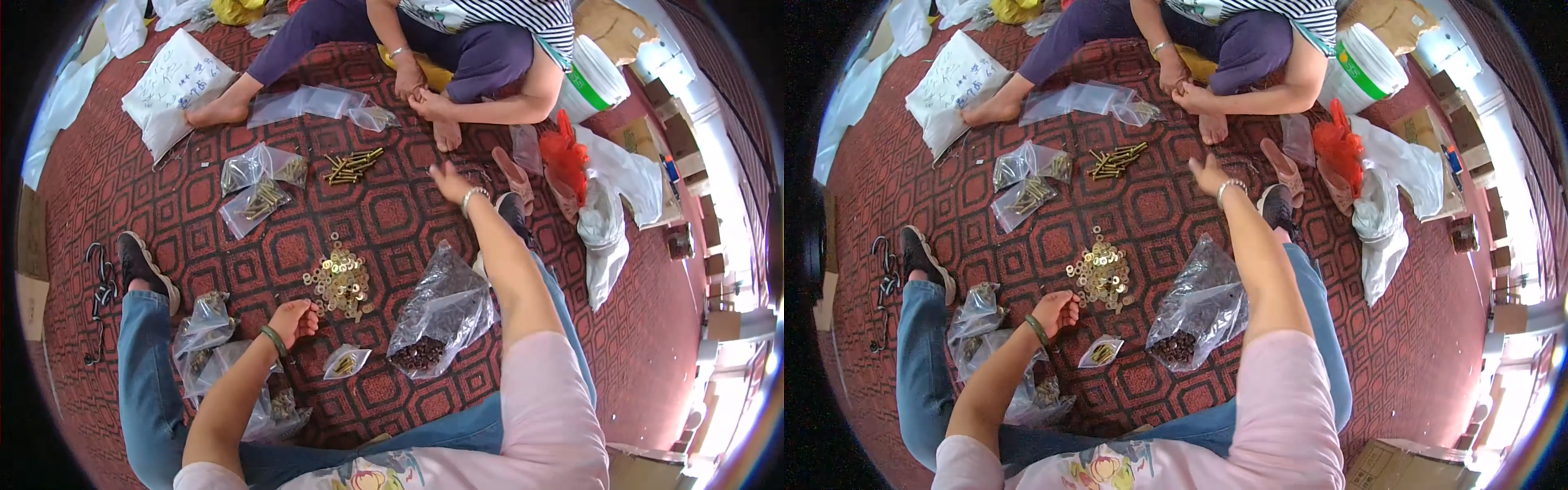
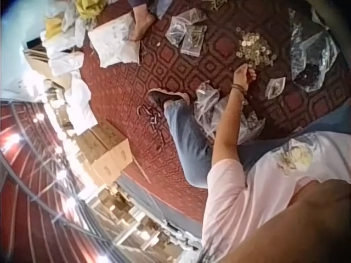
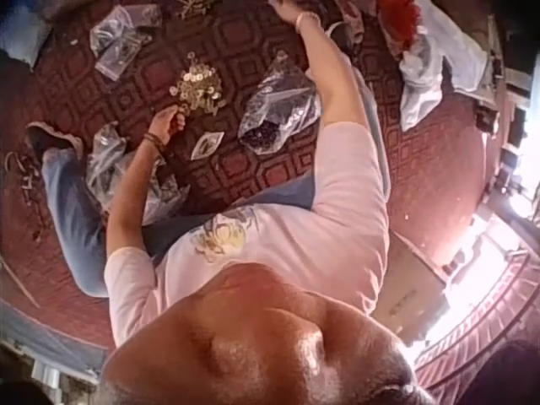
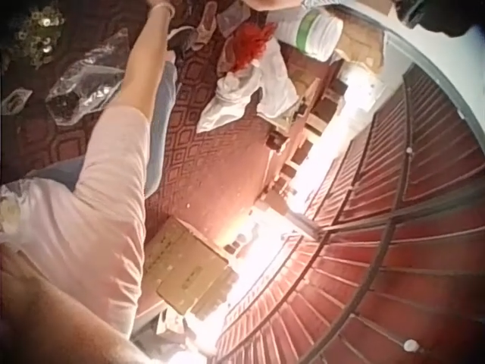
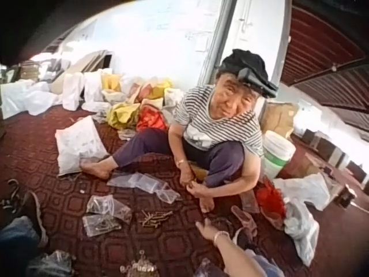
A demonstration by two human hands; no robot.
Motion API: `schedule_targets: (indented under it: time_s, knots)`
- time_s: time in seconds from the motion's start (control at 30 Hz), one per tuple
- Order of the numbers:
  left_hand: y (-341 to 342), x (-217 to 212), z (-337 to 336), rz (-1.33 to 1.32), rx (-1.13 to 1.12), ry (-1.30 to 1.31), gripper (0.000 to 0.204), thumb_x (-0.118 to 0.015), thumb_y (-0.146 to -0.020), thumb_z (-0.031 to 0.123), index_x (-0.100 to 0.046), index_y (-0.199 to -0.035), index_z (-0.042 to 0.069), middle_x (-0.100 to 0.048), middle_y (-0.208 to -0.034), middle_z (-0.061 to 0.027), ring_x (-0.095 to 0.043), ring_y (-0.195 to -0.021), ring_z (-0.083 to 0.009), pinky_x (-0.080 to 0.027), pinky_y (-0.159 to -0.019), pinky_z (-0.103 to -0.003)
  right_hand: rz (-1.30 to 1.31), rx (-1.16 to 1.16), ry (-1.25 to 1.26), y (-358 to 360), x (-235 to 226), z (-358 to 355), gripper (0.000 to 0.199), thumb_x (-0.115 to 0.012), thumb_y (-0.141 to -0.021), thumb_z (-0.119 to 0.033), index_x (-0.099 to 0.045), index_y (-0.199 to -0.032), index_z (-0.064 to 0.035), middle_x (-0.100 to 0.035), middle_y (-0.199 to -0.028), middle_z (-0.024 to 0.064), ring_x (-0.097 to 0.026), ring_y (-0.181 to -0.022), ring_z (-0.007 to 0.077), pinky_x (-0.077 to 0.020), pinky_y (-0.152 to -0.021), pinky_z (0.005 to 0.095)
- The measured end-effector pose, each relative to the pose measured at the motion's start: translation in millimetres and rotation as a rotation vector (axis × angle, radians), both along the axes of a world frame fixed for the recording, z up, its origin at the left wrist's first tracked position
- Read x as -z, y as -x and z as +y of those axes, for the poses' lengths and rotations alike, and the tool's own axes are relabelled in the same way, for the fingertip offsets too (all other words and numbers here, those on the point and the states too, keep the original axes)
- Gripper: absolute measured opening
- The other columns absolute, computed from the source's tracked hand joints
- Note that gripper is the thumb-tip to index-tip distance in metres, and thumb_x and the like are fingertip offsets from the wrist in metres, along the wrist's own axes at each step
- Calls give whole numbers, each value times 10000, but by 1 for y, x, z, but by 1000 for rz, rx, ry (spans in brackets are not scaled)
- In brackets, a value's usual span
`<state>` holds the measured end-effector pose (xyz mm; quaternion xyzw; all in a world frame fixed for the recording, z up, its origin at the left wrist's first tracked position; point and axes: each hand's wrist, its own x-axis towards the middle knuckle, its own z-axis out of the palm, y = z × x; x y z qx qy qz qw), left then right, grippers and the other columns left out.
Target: Sorting and inspecting small gold-colored decorative ornaments while sitting on the floor.
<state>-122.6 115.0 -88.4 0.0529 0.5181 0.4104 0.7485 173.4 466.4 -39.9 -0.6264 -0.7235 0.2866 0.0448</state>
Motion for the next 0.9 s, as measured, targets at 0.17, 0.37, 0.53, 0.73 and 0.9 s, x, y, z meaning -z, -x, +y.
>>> schedule_targets:
  time_s: [0.17,0.37,0.53,0.73,0.9]
  knots:
    - [0,6,4,12,11,68,209,-463,-934,215,-558,-888,34,-565,-644,-41,-527,-524,-137,-447,-486,-254,-225,166,95,3,26,-42,875,-252,-822,-663,-81,-1434,-61,-241,-1382,335,-317,-1253,452,-279,-1011,533]
    - [4,4,-7,31,-3,29,220,-470,-929,223,-570,-888,31,-571,-632,-49,-537,-511,-141,-449,-475,-250,-380,-610,165,57,-21,-170,758,-252,-895,-555,-102,-1431,-40,-372,-1271,329,-363,-1191,459,-285,-997,514]
    - [-13,15,10,68,9,-34,224,-466,-930,228,-580,-882,42,-590,-650,-55,-555,-508,-146,-456,-458,-243,-187,6,145,136,-5,-81,760,-281,-890,-561,-166,-1411,-20,-332,-1290,368,-347,-1219,436,-303,-985,488]
    - [2,13,-18,73,3,-29,234,-465,-930,227,-584,-863,36,-591,-644,-65,-554,-498,-157,-452,-449,-245,-43,-645,282,240,-62,-191,740,-319,-896,-515,-169,-1395,11,-471,-1194,305,-422,-1161,428,-373,-899,487]
    - [-16,21,2,110,77,-112,237,-460,-935,202,-582,-860,14,-576,-619,-72,-544,-494,-164,-446,-448,-267,-127,-352,-188,260,-3,-153,710,-323,-899,-509,-202,-1400,-22,-471,-1195,313,-469,-1092,411,-326,-935,484]
